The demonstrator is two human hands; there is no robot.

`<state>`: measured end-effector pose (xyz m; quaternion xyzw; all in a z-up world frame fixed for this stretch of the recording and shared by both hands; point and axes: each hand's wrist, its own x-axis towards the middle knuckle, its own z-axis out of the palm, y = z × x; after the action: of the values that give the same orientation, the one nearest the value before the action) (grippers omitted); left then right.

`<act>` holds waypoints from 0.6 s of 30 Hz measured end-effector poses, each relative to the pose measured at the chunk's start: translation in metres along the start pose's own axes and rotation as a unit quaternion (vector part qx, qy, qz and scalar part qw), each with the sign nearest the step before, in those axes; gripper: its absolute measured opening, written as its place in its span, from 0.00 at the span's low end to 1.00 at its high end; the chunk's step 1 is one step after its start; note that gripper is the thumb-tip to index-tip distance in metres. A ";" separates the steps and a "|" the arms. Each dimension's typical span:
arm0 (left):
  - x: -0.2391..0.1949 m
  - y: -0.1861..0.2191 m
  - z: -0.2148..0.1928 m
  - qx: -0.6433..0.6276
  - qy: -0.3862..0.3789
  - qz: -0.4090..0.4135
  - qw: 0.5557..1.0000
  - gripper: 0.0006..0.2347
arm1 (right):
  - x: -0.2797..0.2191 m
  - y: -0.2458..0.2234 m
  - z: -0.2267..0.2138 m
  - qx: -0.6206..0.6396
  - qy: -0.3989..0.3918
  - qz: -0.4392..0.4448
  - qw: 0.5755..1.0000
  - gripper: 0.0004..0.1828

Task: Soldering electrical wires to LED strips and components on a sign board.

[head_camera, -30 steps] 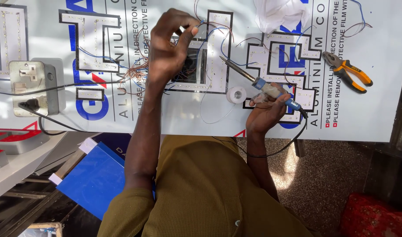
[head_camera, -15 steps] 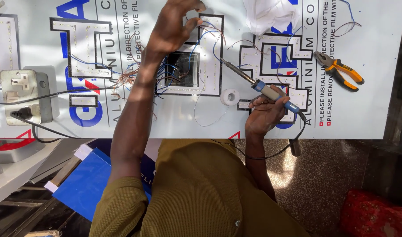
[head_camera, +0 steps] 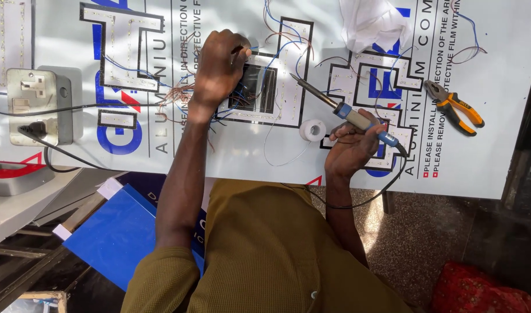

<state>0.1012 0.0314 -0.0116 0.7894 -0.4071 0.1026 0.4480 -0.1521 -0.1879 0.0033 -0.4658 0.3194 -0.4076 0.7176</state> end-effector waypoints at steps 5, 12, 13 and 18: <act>-0.015 0.035 0.002 -0.087 0.047 0.018 0.995 0.02 | -0.004 0.003 -0.007 -0.007 0.006 -0.005 1.000 0.38; -0.030 0.054 0.020 -0.142 0.112 0.018 0.983 0.04 | -0.009 0.014 -0.015 -0.035 -0.031 -0.040 0.998 0.35; -0.033 0.052 0.026 -0.143 0.111 0.018 0.983 0.04 | -0.009 0.017 -0.017 -0.036 -0.030 -0.040 0.998 0.35; -0.047 0.053 0.043 -0.134 0.092 -0.042 0.986 0.03 | -0.015 0.023 -0.020 -0.060 -0.039 -0.043 0.997 0.36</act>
<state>0.0231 0.0093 -0.0282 0.7258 -0.3410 0.1006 0.5889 -0.1686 -0.1775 -0.0244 -0.5367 0.2950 -0.3998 0.6820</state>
